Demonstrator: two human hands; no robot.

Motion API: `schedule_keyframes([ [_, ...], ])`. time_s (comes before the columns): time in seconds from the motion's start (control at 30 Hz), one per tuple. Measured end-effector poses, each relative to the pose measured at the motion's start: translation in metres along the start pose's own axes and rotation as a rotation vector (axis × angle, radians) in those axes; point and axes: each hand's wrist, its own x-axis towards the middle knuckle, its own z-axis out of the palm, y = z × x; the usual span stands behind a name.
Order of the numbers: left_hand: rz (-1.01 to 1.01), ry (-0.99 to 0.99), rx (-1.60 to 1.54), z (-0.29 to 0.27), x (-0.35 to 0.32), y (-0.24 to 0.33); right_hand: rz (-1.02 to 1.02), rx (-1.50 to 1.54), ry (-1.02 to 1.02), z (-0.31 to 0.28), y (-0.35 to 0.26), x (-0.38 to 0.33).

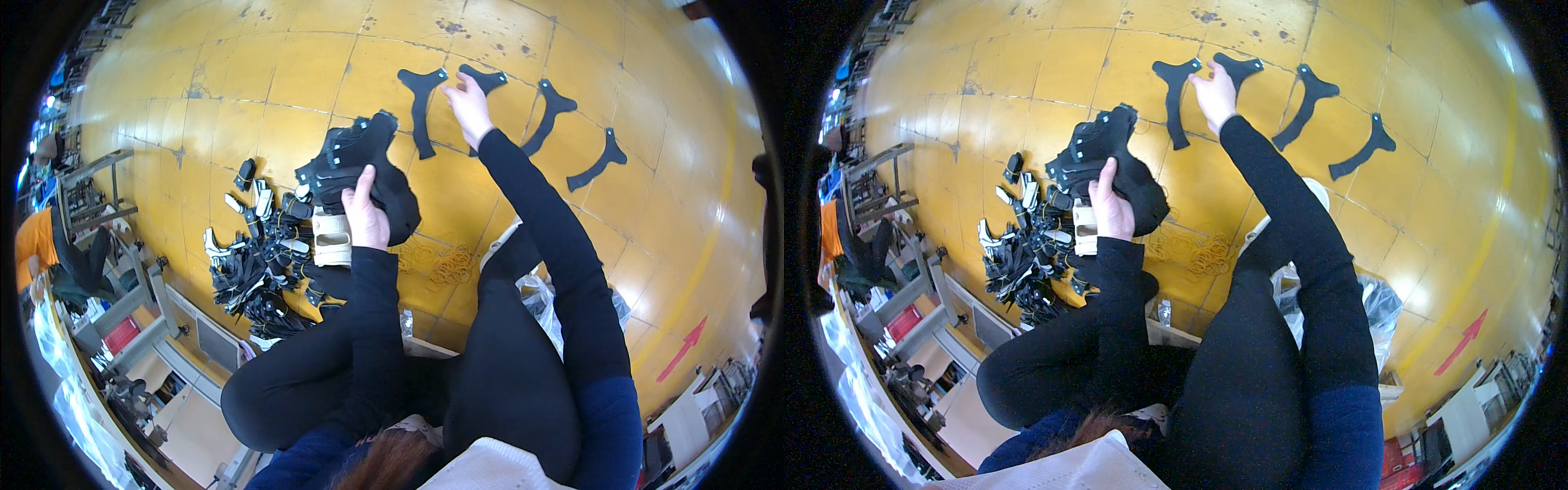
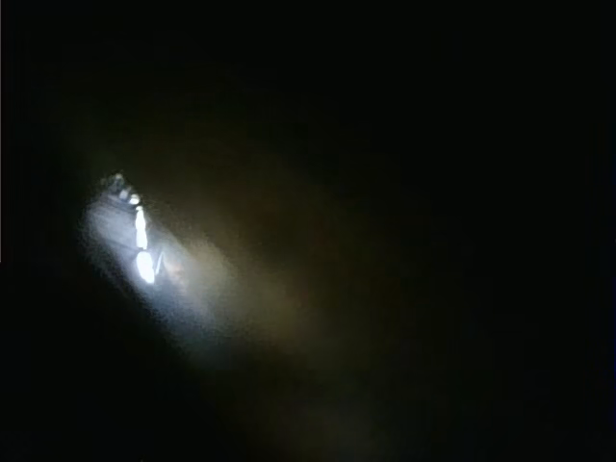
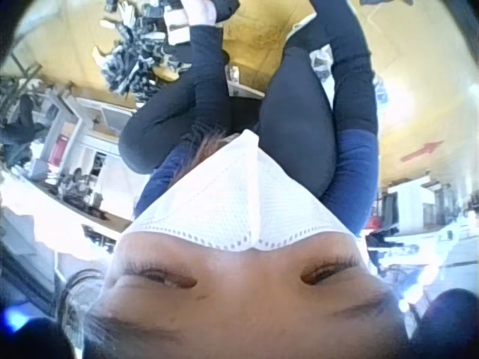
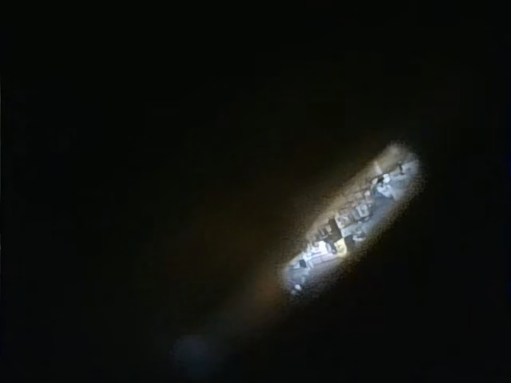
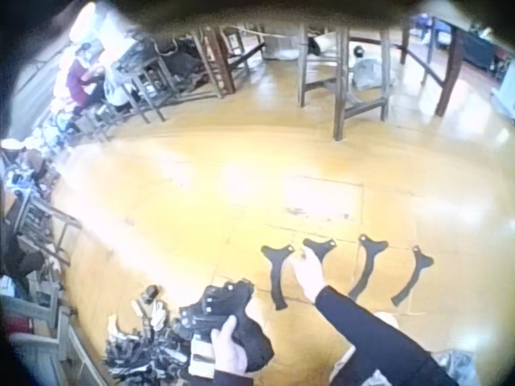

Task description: The person sits on the floor and separates a stack of black Y-shaped parts, placing them one by one onto the floor in a row. The person then picks up a strap-like object and attaches it to one of the parts.

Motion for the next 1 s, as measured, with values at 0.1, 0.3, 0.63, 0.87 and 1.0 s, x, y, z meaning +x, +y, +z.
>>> schedule_keyframes([
  [0.1,-0.007,-0.042,-0.002,-0.002,0.0,-0.004,-0.009,0.091,-0.325,-0.019,-0.044,-0.046],
  [0.3,-0.12,-0.123,-0.029,0.017,-0.006,-0.021,-0.517,-0.25,-0.515,-0.043,-0.086,-0.1],
  [0.63,-0.161,-0.166,-0.06,0.023,-0.008,-0.021,-0.858,-0.605,-0.393,-0.04,-0.086,-0.109],
  [0.87,-0.196,-0.201,-0.057,0.019,-0.006,-0.028,-0.877,-0.57,-0.396,-0.048,-0.085,-0.11],
  [1.0,-0.172,-0.224,0.008,0.018,-0.005,-0.036,-0.805,-0.519,-0.536,-0.058,-0.085,-0.112],
])
